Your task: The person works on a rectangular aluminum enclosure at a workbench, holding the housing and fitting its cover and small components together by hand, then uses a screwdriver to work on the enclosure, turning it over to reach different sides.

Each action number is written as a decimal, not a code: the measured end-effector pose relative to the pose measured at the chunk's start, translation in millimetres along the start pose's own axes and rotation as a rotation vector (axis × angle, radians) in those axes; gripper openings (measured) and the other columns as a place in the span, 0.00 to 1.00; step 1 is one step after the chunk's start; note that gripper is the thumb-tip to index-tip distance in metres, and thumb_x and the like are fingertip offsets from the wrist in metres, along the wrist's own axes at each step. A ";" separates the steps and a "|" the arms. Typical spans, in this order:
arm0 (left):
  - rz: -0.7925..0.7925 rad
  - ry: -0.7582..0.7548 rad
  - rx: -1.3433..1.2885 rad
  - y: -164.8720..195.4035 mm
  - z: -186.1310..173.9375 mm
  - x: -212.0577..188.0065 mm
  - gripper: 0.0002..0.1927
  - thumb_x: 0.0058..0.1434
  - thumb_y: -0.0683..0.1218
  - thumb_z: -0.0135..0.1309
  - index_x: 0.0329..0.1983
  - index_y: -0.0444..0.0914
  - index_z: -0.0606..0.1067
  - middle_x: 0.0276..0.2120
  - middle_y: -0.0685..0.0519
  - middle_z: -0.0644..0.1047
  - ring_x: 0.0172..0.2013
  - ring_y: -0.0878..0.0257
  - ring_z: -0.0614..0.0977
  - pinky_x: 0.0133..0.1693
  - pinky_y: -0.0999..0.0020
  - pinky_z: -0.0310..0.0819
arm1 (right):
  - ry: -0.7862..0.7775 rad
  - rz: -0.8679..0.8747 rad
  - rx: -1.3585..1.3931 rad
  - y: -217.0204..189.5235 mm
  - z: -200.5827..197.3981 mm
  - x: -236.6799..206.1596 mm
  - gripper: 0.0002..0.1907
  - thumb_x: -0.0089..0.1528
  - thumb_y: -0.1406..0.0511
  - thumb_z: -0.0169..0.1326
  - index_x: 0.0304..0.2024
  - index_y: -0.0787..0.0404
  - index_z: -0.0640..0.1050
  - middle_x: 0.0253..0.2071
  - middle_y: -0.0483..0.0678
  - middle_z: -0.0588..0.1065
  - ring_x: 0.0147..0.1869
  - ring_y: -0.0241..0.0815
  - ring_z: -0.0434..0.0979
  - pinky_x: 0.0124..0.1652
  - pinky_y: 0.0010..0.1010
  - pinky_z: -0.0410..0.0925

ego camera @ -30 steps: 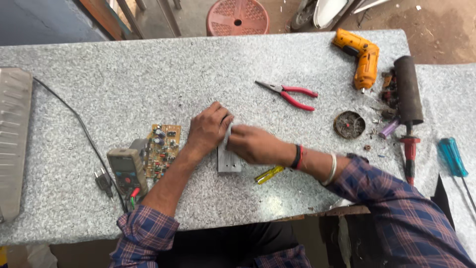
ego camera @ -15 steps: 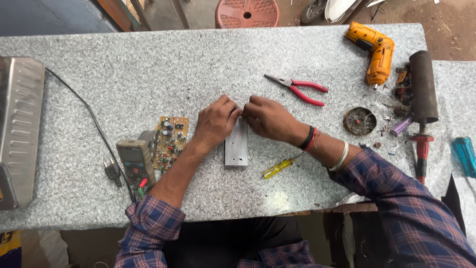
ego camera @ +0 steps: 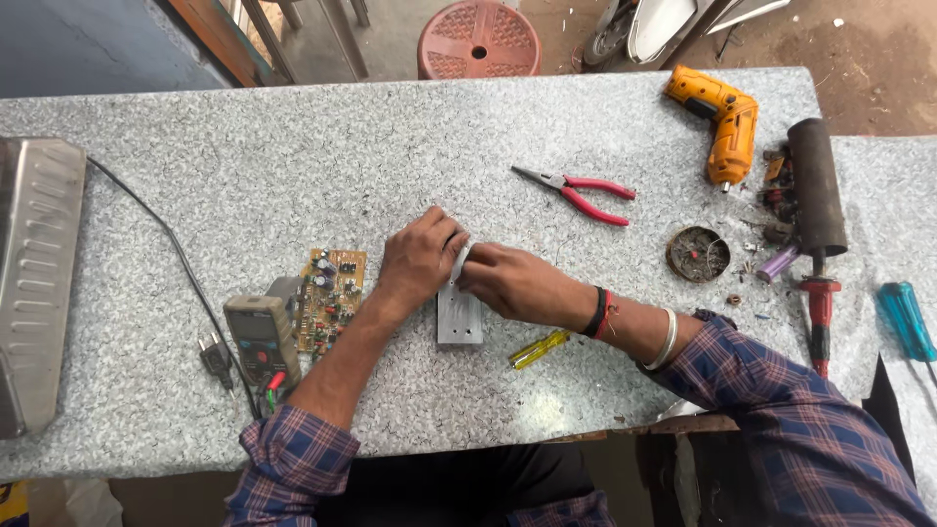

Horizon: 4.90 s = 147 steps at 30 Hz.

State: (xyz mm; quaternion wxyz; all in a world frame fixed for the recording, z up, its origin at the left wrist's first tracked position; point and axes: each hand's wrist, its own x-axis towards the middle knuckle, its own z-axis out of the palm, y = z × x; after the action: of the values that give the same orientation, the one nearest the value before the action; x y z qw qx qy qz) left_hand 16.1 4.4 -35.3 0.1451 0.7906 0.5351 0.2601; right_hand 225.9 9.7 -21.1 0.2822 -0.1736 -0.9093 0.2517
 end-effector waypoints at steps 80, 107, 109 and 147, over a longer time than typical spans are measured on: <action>-0.028 -0.049 0.004 6.8 -3.8 2.2 0.11 0.69 0.52 0.53 0.37 0.40 0.77 0.37 0.51 0.75 0.36 0.52 0.82 0.38 0.53 0.77 | -0.062 0.027 -0.044 -4.0 3.1 -1.1 0.07 0.61 0.64 0.57 0.36 0.60 0.73 0.33 0.51 0.73 0.34 0.52 0.78 0.33 0.44 0.72; -0.018 -0.039 0.006 7.1 -5.4 2.3 0.11 0.69 0.52 0.53 0.38 0.40 0.76 0.38 0.50 0.75 0.38 0.49 0.82 0.39 0.52 0.77 | -0.104 0.109 -0.082 -6.0 4.1 -1.6 0.07 0.61 0.63 0.57 0.36 0.60 0.74 0.32 0.50 0.73 0.31 0.52 0.78 0.30 0.42 0.72; -0.033 -0.068 -0.003 7.3 -6.0 1.5 0.11 0.69 0.52 0.52 0.38 0.40 0.77 0.37 0.50 0.75 0.37 0.50 0.82 0.38 0.52 0.77 | -0.091 0.056 -0.073 -7.4 0.5 0.6 0.07 0.60 0.63 0.57 0.36 0.60 0.75 0.33 0.51 0.74 0.33 0.53 0.79 0.30 0.43 0.72; -0.029 -0.054 0.007 1.3 -3.3 -1.1 0.12 0.69 0.52 0.52 0.39 0.40 0.77 0.37 0.49 0.75 0.37 0.48 0.81 0.37 0.51 0.76 | -0.047 0.009 -0.083 -5.5 10.9 -0.8 0.08 0.60 0.64 0.58 0.38 0.59 0.73 0.34 0.50 0.72 0.33 0.53 0.78 0.31 0.43 0.72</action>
State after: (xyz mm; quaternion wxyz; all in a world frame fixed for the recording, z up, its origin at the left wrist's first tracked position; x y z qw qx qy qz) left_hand 14.9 2.7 -32.2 0.1604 0.7900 0.5432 0.2349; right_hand 219.0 0.9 -26.2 0.2524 -0.1834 -0.9244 0.2193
